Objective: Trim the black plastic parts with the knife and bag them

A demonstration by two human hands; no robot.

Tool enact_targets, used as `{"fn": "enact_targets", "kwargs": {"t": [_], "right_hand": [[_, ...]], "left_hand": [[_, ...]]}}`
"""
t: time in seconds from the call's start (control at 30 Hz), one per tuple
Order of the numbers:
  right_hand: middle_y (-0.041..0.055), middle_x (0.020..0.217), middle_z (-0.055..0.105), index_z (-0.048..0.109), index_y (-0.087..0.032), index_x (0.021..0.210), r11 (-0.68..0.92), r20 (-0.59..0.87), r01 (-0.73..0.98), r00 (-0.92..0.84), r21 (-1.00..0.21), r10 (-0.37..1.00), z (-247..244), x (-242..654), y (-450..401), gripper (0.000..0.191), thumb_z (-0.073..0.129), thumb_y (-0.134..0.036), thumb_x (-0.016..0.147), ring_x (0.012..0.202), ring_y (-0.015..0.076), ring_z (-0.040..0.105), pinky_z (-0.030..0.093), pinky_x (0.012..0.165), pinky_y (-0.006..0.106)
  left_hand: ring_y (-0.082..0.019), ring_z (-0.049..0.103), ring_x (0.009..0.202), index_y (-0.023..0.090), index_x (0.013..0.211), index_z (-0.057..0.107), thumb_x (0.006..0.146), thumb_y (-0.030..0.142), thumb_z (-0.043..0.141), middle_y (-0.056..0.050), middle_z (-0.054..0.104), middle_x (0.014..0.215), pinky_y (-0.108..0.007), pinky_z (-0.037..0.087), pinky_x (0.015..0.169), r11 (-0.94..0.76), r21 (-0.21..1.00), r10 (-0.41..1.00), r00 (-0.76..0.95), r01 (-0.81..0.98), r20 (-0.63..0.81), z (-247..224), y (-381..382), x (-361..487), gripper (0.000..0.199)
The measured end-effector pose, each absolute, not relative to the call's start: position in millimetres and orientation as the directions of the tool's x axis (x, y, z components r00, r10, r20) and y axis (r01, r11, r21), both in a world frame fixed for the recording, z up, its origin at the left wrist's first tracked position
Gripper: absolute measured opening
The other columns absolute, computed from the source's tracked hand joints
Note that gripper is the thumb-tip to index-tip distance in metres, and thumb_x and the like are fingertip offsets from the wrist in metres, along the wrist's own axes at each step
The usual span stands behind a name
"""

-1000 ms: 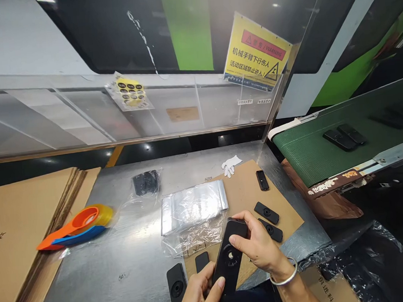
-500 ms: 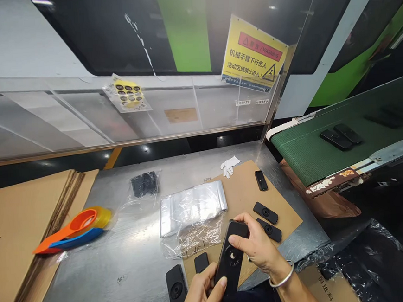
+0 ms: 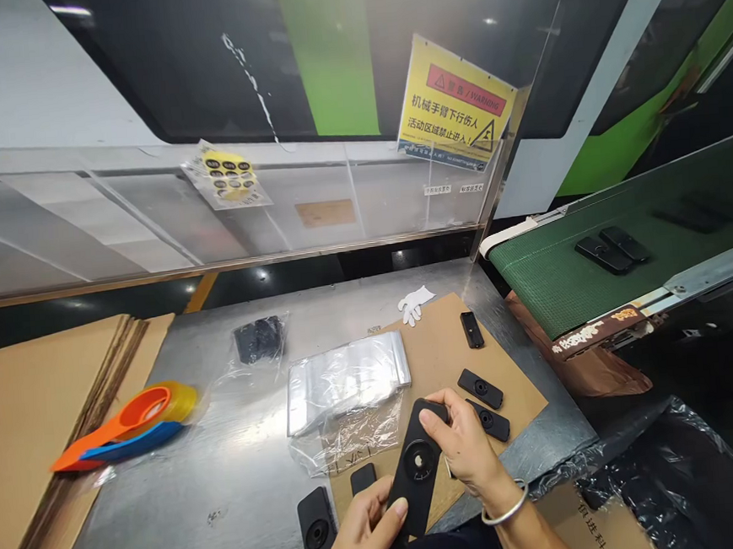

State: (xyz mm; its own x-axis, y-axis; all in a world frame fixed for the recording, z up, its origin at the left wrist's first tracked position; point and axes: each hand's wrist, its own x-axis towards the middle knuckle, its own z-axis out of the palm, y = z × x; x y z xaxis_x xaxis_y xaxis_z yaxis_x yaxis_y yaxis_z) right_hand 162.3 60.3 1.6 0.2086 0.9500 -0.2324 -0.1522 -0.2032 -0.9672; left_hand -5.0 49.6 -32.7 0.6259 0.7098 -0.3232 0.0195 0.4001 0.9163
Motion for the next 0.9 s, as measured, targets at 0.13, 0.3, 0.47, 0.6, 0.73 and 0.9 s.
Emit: {"fn": "enact_targets", "kwargs": {"t": [0.13, 0.3, 0.47, 0.6, 0.73, 0.9], "right_hand": [[-0.0052, 0.058, 0.045, 0.049, -0.018, 0.066, -0.187, -0.228, -0.157, 0.301, -0.97, 0.926, -7.5, 156.5, 66.1, 0.031, 0.054, -0.045, 0.081, 0.054, 0.009, 0.041, 0.034, 0.05, 0.021], [-0.0006, 0.072, 0.059, 0.058, -0.017, 0.088, -0.252, -0.287, -0.259, 0.11, -0.933, 0.951, 6.5, 164.1, 65.2, 0.029, 0.058, -0.044, 0.079, 0.063, 0.0115, 0.051, 0.04, 0.059, 0.024], [-0.0014, 0.068, 0.06, 0.06, -0.016, 0.079, -0.234, -0.297, -0.297, 0.188, -0.926, 0.936, 6.3, 161.3, 65.0, 0.03, 0.069, -0.043, 0.069, 0.062, 0.0111, 0.052, 0.041, 0.059, 0.023], [-0.0055, 0.05, 0.048, 0.052, -0.016, 0.059, -0.216, -0.315, -0.293, 0.348, -0.931, 0.883, 2.0, 154.6, 69.7, 0.042, 0.057, -0.055, 0.074, 0.047, 0.007, 0.042, 0.033, 0.045, 0.019], [0.0005, 0.055, 0.058, 0.063, -0.014, 0.071, -0.242, -0.376, -0.381, 0.331, -0.892, 0.865, 14.0, 158.2, 68.0, 0.051, 0.049, -0.062, 0.076, 0.051, 0.0099, 0.05, 0.036, 0.047, 0.019], [0.0059, 0.072, 0.068, 0.064, -0.014, 0.099, -0.234, -0.378, -0.51, 0.199, -0.828, 0.904, 25.3, 163.4, 62.3, 0.049, 0.049, -0.057, 0.08, 0.062, 0.0134, 0.06, 0.043, 0.054, 0.022]], "left_hand": [[-0.012, 0.033, 0.059, 0.016, 0.065, 0.049, 0.076, 0.055, 0.049, 0.004, 0.035, 0.059, -0.024, 0.028, 0.056, 0.333, 0.94, 0.734, 0.604, 0.08, -0.311, -30.1, 45.5, -1.1, 0.04], [-0.013, 0.038, 0.061, 0.017, 0.07, 0.05, 0.075, 0.054, 0.05, 0.002, 0.041, 0.063, -0.025, 0.031, 0.058, 0.419, 0.908, 0.721, 0.61, -0.008, -0.327, -27.7, 50.1, -5.1, 0.038], [-0.012, 0.033, 0.056, 0.017, 0.067, 0.048, 0.078, 0.051, 0.046, 0.004, 0.034, 0.057, -0.024, 0.026, 0.053, 0.226, 0.959, 0.751, 0.596, 0.172, -0.284, -31.6, 45.3, -4.9, 0.036], [-0.011, 0.034, 0.058, 0.016, 0.069, 0.05, 0.076, 0.053, 0.049, 0.004, 0.034, 0.06, -0.024, 0.028, 0.055, 0.233, 0.953, 0.738, 0.603, 0.192, -0.302, -38.3, 40.2, -4.5, 0.038], [-0.012, 0.047, 0.056, 0.013, 0.087, 0.054, 0.072, 0.055, 0.054, 0.0, 0.048, 0.065, -0.023, 0.036, 0.052, 0.499, 0.866, 0.646, 0.681, -0.033, -0.346, -35.6, 49.7, -6.7, 0.045], [-0.009, 0.051, 0.042, 0.012, 0.077, 0.053, 0.075, 0.053, 0.052, 0.001, 0.049, 0.056, -0.018, 0.03, 0.041, 0.552, 0.821, 0.533, 0.819, -0.146, -0.213, -17.9, 65.0, -5.0, 0.042]]}}
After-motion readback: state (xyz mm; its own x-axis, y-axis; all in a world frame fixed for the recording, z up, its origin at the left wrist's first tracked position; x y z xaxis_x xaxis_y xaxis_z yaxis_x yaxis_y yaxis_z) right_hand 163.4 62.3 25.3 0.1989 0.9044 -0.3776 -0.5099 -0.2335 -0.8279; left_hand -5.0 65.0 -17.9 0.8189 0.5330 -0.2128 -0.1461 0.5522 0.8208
